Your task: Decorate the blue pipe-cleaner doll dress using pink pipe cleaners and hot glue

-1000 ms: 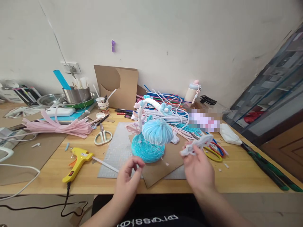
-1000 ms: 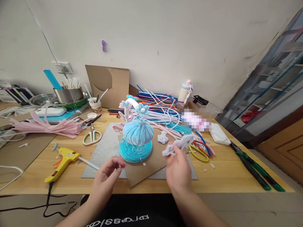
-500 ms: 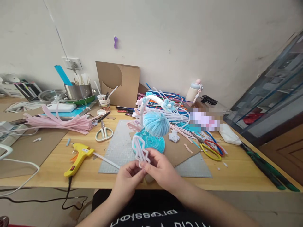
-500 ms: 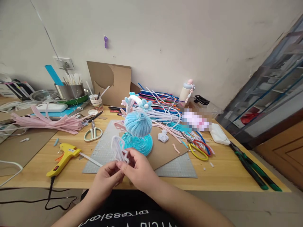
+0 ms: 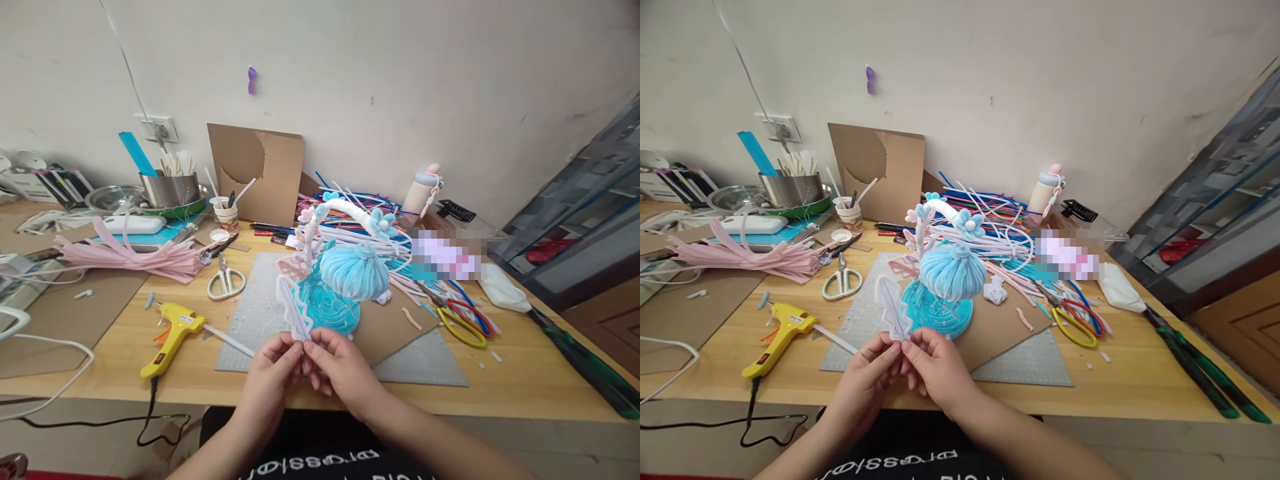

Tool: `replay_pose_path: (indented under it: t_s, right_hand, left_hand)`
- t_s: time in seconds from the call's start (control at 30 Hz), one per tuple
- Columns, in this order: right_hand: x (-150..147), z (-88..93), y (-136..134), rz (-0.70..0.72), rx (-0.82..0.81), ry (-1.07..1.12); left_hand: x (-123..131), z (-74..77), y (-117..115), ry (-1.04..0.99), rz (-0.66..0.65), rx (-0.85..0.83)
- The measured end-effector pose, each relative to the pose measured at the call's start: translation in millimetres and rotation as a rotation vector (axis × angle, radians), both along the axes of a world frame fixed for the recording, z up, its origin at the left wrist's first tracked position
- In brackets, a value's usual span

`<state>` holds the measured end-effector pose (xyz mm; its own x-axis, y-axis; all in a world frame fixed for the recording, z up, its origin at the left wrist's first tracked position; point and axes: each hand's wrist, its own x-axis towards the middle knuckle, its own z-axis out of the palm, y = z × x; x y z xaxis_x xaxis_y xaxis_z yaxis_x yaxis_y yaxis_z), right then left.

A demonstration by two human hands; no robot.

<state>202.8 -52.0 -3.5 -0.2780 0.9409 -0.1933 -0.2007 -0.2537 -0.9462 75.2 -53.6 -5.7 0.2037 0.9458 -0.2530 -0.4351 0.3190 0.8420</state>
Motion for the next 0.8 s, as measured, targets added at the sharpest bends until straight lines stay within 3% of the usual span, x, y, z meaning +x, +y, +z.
replay_pose_path:
  t_s: [0.17, 0.3, 0.6, 0.8]
  right_hand:
    - [7.6, 3.5, -2.5, -0.004, 0.015, -0.108]
    - [11.6, 3.0, -4.3, 0.004, 0.097, -0.178]
    - [13.1, -7.5, -5.9, -0.035, 0.055, -0.076]
    - [9.6, -3.3, -4.3, -0.036, -0.207, 0.220]
  left_hand:
    - [-18.0, 19.9, 20.3, 0.022, 0.140, 0.038]
    - [-33.6, 29.8, 37.1, 0.085, 0.153, 0.051]
    - [-33.4, 20.9, 35.7, 0.039, 0.252, -0.012]
    - [-34.6, 21.1, 38.6, 0.020, 0.302, -0.040]
